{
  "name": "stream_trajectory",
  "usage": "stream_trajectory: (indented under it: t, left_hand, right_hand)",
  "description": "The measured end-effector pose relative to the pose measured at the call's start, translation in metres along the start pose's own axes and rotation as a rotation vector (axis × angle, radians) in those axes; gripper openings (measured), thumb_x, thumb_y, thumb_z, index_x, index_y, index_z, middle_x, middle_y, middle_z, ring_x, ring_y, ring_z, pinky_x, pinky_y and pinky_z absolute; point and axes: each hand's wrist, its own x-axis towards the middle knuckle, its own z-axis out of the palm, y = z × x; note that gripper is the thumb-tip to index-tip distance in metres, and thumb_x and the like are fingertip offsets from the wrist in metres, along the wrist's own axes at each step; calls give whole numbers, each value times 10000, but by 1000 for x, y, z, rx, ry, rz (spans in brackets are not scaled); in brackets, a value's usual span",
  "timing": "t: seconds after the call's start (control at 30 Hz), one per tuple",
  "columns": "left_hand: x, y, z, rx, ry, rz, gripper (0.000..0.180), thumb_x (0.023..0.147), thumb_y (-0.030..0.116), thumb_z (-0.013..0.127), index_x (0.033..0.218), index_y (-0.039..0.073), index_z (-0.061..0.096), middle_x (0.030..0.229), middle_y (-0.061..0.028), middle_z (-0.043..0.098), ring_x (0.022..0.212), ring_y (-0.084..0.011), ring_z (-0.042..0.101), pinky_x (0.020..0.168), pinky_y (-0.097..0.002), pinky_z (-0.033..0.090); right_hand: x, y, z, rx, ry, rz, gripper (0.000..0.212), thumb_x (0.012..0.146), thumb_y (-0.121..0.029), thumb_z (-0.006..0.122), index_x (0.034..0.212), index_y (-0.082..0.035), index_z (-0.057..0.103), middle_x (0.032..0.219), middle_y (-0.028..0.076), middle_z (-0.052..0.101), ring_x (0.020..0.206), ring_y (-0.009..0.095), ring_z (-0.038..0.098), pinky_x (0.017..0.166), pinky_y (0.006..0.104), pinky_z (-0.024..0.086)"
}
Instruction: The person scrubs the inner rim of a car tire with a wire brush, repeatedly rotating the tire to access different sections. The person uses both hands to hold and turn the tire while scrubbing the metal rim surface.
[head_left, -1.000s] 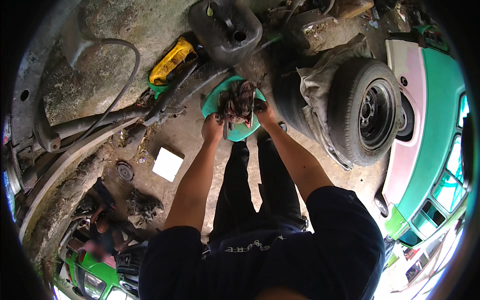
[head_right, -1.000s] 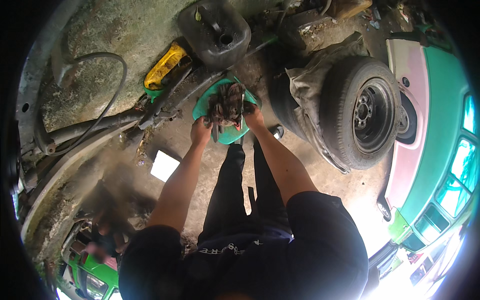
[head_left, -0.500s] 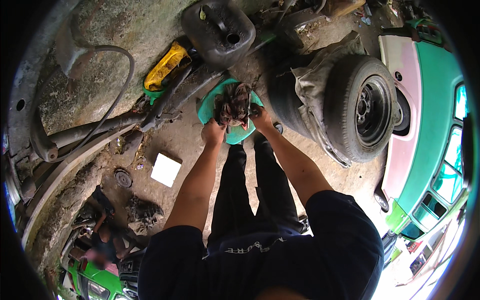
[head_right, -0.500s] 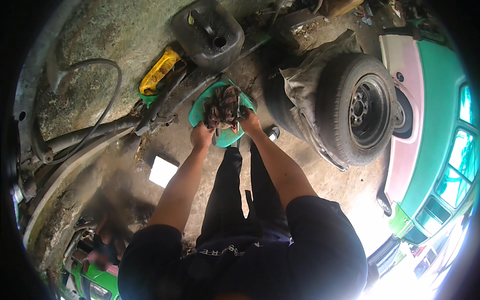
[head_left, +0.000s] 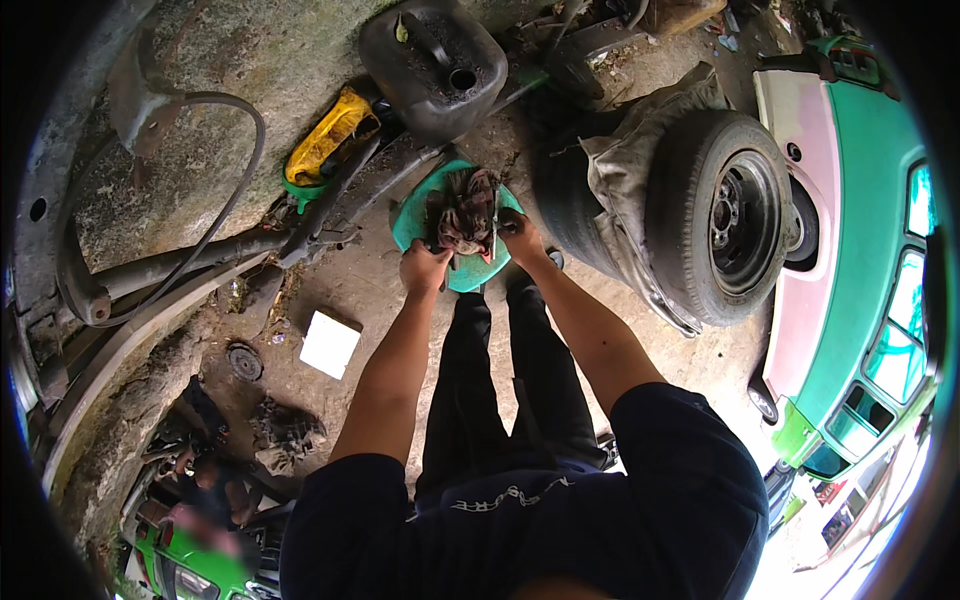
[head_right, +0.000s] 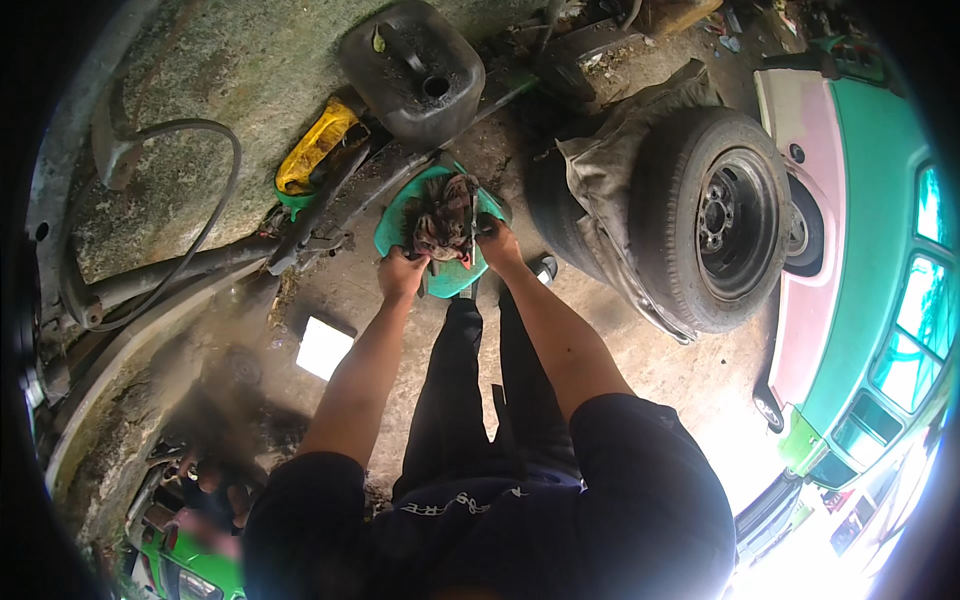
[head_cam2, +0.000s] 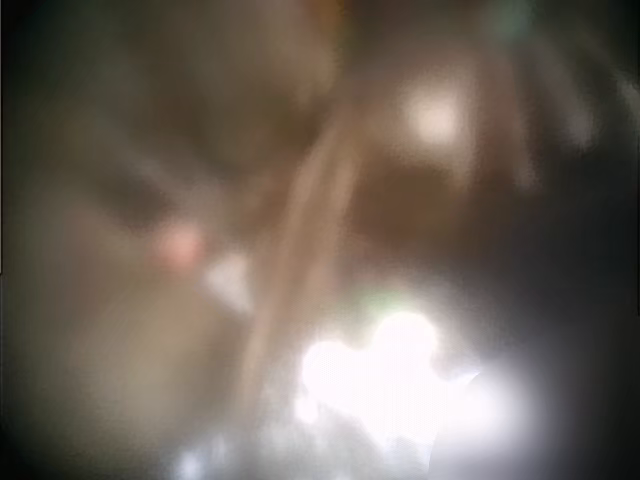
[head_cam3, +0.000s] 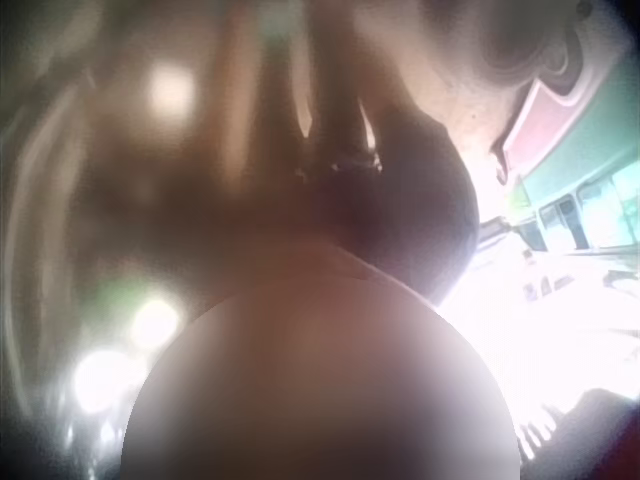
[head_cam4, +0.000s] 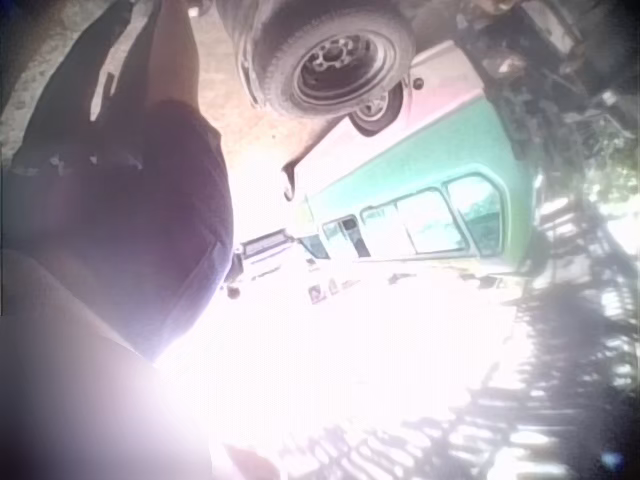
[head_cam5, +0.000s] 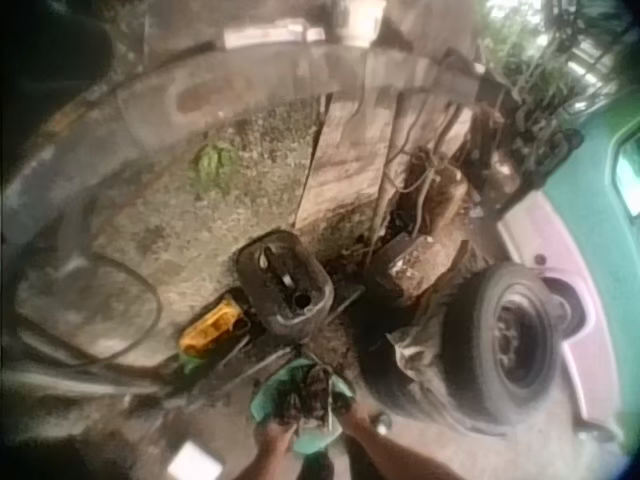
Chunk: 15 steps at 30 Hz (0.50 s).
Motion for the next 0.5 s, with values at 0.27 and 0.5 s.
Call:
stream_trajectory:
  t: [0.27, 0.5]
  left_hand:
    - [-2, -14, -11, -258, 113, 144, 522, 646, 336, 881, 911, -3, 586, 833, -226, 679, 831, -424, 671, 692, -481, 539]
    - [-9, -8, -38, -430, 179, 186, 406, 692, 234, 835, 877, -19, 578, 792, -210, 678, 744, -404, 675, 654, -452, 537]
  right_hand:
    - [-11, -4, -9, 26, -75, 122, 544, 800, -239, 666, 1321, -104, 587, 1294, 160, 619, 1199, 346, 586, 1001, 406, 470]
    - [-16, 0, -18, 59, -15, 57, 600, 786, -226, 708, 1356, -116, 556, 1193, 126, 653, 1065, 289, 639, 917, 379, 502]
